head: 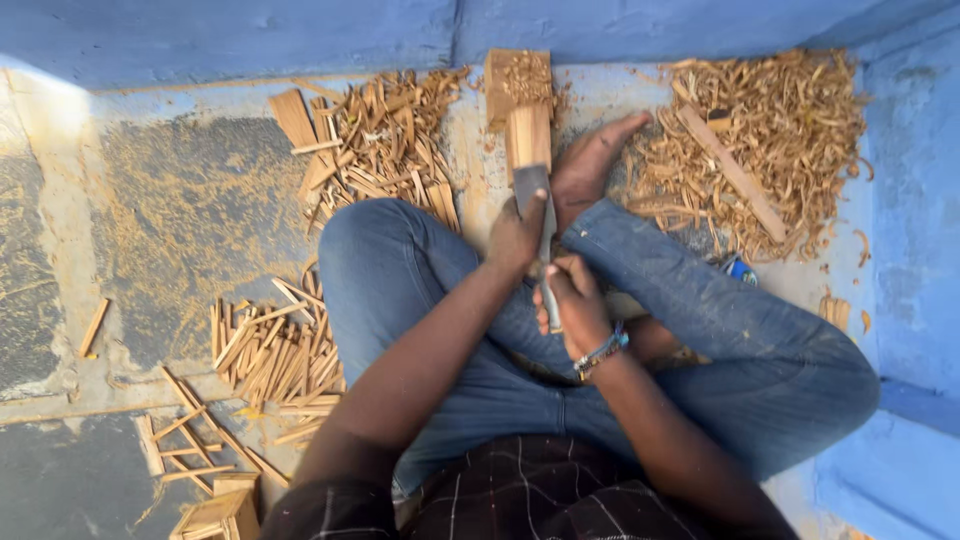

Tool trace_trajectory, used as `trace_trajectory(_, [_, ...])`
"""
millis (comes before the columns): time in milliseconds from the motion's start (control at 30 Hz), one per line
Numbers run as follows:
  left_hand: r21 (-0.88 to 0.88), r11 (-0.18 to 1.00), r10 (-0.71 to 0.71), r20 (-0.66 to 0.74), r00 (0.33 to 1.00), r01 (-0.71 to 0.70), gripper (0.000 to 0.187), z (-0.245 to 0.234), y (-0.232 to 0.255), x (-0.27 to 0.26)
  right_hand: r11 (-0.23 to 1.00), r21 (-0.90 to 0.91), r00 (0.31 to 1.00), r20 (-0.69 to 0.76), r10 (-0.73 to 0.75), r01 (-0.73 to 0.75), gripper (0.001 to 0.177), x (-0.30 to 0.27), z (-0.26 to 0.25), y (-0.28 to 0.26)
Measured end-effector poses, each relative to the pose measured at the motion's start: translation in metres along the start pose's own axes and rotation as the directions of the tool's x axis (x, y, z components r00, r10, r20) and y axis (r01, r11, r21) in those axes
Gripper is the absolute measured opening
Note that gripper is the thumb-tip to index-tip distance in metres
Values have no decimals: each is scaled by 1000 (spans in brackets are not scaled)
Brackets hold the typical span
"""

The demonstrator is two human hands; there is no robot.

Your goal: The person shapes a wooden block using a hand-held blade by scraping away thin layers while sitting on a floor covered in wood shavings.

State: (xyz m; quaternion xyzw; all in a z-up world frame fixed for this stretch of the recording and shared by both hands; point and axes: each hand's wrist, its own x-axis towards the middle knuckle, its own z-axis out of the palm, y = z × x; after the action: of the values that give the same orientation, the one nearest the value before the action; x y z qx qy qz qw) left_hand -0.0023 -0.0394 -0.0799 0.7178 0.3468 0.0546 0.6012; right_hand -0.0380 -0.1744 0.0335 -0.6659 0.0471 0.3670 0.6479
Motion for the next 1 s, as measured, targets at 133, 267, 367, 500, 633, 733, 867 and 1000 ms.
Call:
trace_trajectory(133, [172, 979, -120, 48, 992, 110, 81, -4, 19, 35, 999, 18, 1000, 4, 29, -29, 22, 35, 12, -16])
trace_trajectory(267, [388, 922, -59, 148, 987, -3, 72, -36, 35, 60, 998, -56, 998, -58, 2, -5, 23, 52, 20, -21])
trace_trajectory(367, [424, 904, -125, 135, 983, 57, 91, -55, 28, 26, 994, -32, 995, -20, -102, 101, 23, 15, 16, 5])
trace_trajectory(500, [129, 957, -272, 86, 958, 260, 109, -56, 45, 14, 990, -105, 990, -101, -103, 92, 20, 14, 12, 5])
trace_trajectory(633, [-78, 952, -297, -12, 955, 295, 104, -47, 71, 76, 975, -100, 977, 97, -189, 198, 32, 80, 17, -30])
trace_trajectory(733, [-32, 998, -56, 119, 991, 60, 90, -46, 45, 87, 989, -11, 989, -2, -145, 145, 25, 79, 21, -23])
trace_trajectory(867, [31, 970, -242, 219, 945, 241, 89, -33, 10, 42, 991, 36, 989, -86, -123, 126, 28, 8, 15, 10])
trace_trajectory(1000, [-147, 923, -347, 82, 934, 356, 87, -38, 48, 47, 993, 43, 992, -63, -111, 114, 17, 32, 21, -17])
